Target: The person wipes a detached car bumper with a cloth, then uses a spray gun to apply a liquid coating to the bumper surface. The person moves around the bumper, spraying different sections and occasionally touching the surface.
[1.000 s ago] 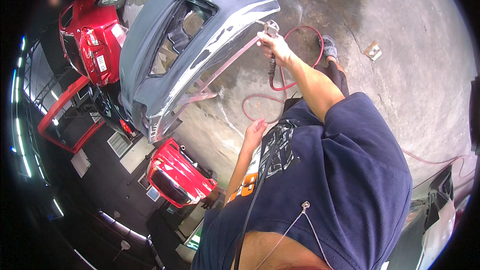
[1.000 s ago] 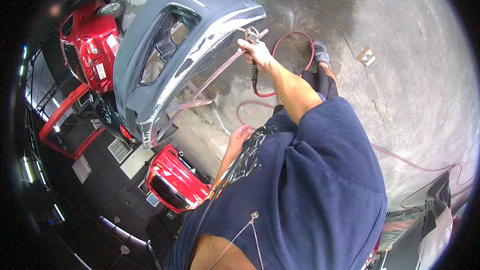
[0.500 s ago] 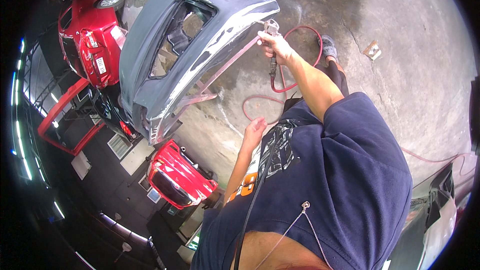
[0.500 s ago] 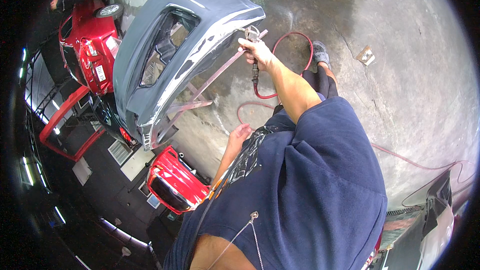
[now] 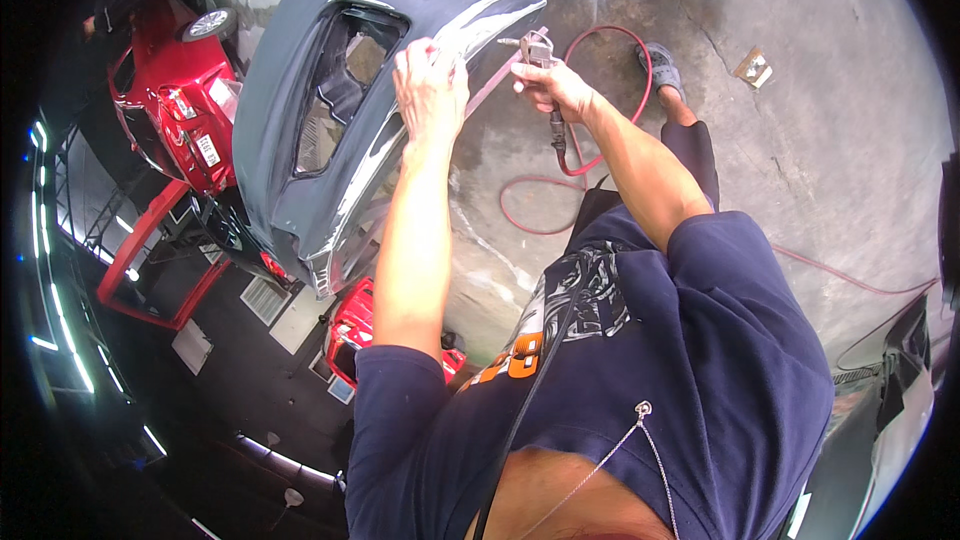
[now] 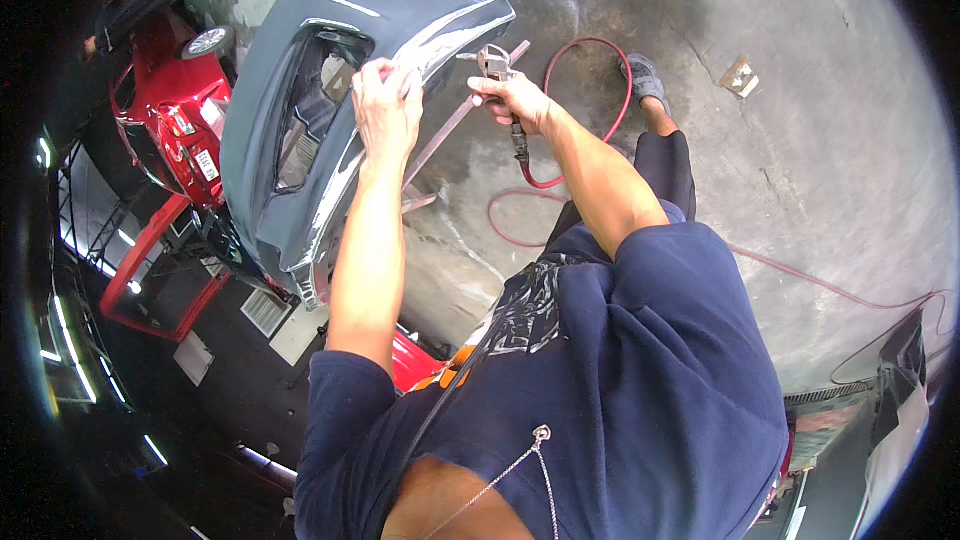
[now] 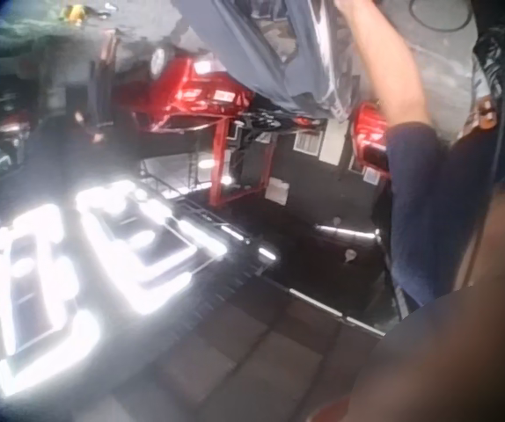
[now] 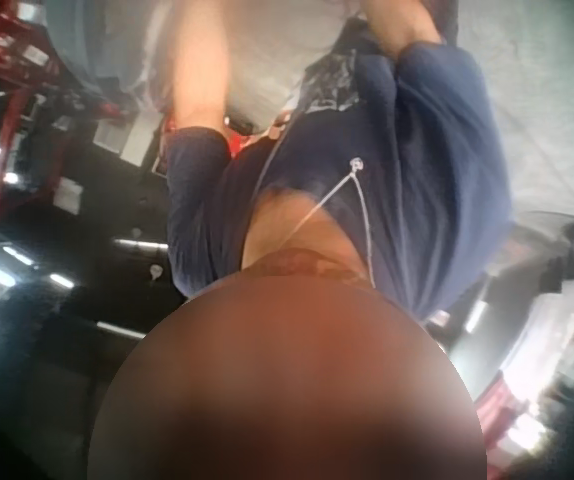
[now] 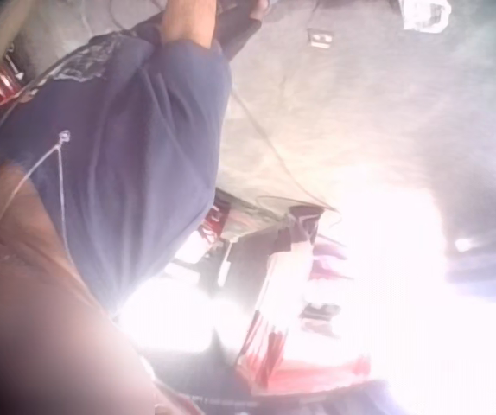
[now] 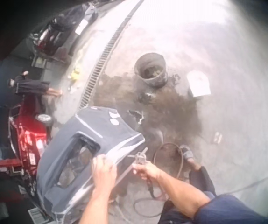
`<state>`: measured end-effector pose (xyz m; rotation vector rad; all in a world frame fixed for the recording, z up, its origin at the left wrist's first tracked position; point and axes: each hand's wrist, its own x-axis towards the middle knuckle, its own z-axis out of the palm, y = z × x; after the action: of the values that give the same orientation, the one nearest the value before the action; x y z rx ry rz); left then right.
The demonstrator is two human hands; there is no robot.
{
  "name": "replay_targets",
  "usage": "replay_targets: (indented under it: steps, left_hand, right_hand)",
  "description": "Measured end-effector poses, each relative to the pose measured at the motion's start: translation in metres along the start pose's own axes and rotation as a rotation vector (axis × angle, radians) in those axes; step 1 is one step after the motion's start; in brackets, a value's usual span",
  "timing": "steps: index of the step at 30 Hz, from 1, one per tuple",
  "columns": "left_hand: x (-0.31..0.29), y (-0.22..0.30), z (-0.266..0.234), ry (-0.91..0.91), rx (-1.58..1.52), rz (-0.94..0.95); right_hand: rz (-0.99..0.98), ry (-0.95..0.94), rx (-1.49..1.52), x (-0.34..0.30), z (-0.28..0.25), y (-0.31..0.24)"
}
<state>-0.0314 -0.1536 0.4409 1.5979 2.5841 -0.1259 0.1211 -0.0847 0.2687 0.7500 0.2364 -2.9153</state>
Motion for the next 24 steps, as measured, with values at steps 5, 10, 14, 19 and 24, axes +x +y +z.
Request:
replay_targets:
  steps: [5,10,14,19,24]
  left_hand:
    - [0.029,-0.003,0.017,-0.177,0.179,0.162]
    - [0.034,-0.008,0.025,-0.197,0.222,0.224]
    - [0.039,-0.009,0.023,-0.262,0.236,0.210]
    - [0.043,-0.010,0.016,-0.212,0.233,0.183]
    - [0.043,-0.013,0.014,-0.207,0.242,0.188]
  right_hand:
    - [-0.001,0.029,-0.053,-0.005,0.002,-0.003]
    - [0.008,-0.019,-0.090,-0.003,0.003,-0.010]
    - [0.012,0.008,-0.097,0.001,0.005,-0.013]
    - [0.050,-0.044,-0.076,0.009,0.000,-0.020]
    - [0.110,-0.100,-0.144,0.024,-0.012,-0.044]
